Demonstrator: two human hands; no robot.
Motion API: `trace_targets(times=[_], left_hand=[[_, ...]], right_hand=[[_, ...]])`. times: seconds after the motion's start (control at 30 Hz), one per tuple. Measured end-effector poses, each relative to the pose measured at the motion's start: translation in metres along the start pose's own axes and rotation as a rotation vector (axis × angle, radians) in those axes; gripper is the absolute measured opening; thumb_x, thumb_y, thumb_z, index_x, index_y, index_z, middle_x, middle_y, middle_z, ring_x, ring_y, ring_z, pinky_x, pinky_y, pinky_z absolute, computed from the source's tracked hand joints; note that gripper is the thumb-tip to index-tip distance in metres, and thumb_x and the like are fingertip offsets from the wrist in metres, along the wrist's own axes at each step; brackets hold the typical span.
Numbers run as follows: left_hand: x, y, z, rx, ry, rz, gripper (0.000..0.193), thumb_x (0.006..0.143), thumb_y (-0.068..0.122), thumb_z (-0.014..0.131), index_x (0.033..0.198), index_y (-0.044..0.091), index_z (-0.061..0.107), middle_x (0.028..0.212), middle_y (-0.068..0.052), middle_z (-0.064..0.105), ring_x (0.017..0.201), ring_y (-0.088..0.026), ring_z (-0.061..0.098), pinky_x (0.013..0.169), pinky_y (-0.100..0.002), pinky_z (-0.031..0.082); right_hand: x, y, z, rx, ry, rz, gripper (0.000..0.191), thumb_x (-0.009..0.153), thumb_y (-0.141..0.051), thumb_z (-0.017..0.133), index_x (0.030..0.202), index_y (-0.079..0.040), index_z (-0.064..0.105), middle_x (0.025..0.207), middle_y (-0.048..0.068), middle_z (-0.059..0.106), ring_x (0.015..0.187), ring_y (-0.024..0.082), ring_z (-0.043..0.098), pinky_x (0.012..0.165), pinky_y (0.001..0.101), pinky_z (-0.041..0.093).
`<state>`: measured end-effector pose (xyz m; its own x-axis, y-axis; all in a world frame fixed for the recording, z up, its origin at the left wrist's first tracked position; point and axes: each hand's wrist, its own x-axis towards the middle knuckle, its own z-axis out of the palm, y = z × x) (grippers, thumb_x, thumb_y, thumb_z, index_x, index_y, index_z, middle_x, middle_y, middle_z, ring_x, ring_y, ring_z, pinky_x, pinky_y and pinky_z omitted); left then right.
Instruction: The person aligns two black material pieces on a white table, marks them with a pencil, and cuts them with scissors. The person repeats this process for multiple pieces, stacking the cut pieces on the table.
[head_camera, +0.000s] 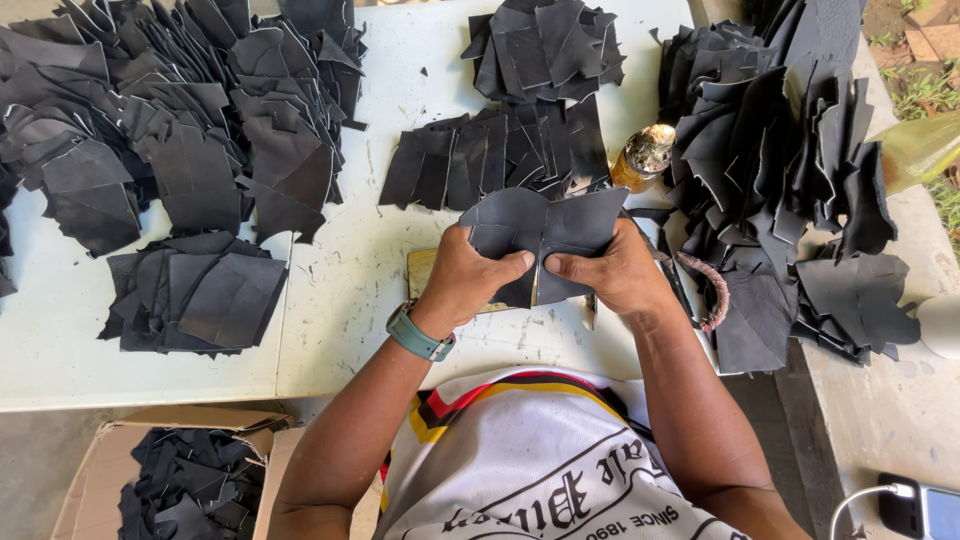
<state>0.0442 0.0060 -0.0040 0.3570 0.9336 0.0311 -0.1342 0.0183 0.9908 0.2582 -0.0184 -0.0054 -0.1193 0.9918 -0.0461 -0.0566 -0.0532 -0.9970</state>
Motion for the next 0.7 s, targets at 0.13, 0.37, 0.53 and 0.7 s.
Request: trace_targets(times=[0.13,0.37,0.53,0.7], left_hand=[[-0.001,0.001,0.004,0.09,0.068,-0.01,0.034,0.079,0.003,0.077,0.11,-0.009,0.067,0.101,-0.012,0.075,0.086,-0.015,0.073,0.075,-0.029,0.062],[-0.005,0.008,0.008,0.178,0.118,0.035,0.032,0.079,0.006,0.075,0.109,-0.006,0.069,0.097,-0.012,0.076,0.082,-0.014,0.074,0.072,-0.029,0.062],[-0.009,0.003,0.009,0.277,0.178,0.044,0.03,0.08,0.008,0.076,0.107,-0.005,0.072,0.094,-0.011,0.078,0.08,-0.015,0.076,0.072,-0.03,0.062],[-0.013,-0.006,-0.004,-0.188,-0.063,-0.013,0.03,0.088,0.007,0.076,0.115,-0.003,0.069,0.107,-0.008,0.074,0.095,-0.013,0.07,0.086,-0.029,0.059]], right_hand=[[-0.001,-0.004,0.003,-0.089,0.012,0.006,0.03,0.077,-0.001,0.084,0.106,0.0,0.075,0.096,0.004,0.076,0.085,0.009,0.069,0.08,0.0265,0.058],[-0.001,-0.01,0.011,-0.155,0.05,-0.041,0.027,0.076,0.0,0.081,0.102,0.0,0.073,0.091,0.0,0.074,0.08,0.008,0.066,0.074,0.0251,0.056],[-0.003,-0.004,0.023,-0.423,0.055,-0.098,0.014,0.082,0.0,0.079,0.095,0.003,0.076,0.082,0.003,0.073,0.073,0.009,0.063,0.066,0.026,0.054],[-0.001,-0.008,0.011,-0.118,0.083,-0.029,0.024,0.08,0.002,0.078,0.104,0.003,0.072,0.092,0.005,0.074,0.078,0.011,0.067,0.071,0.0273,0.058]])
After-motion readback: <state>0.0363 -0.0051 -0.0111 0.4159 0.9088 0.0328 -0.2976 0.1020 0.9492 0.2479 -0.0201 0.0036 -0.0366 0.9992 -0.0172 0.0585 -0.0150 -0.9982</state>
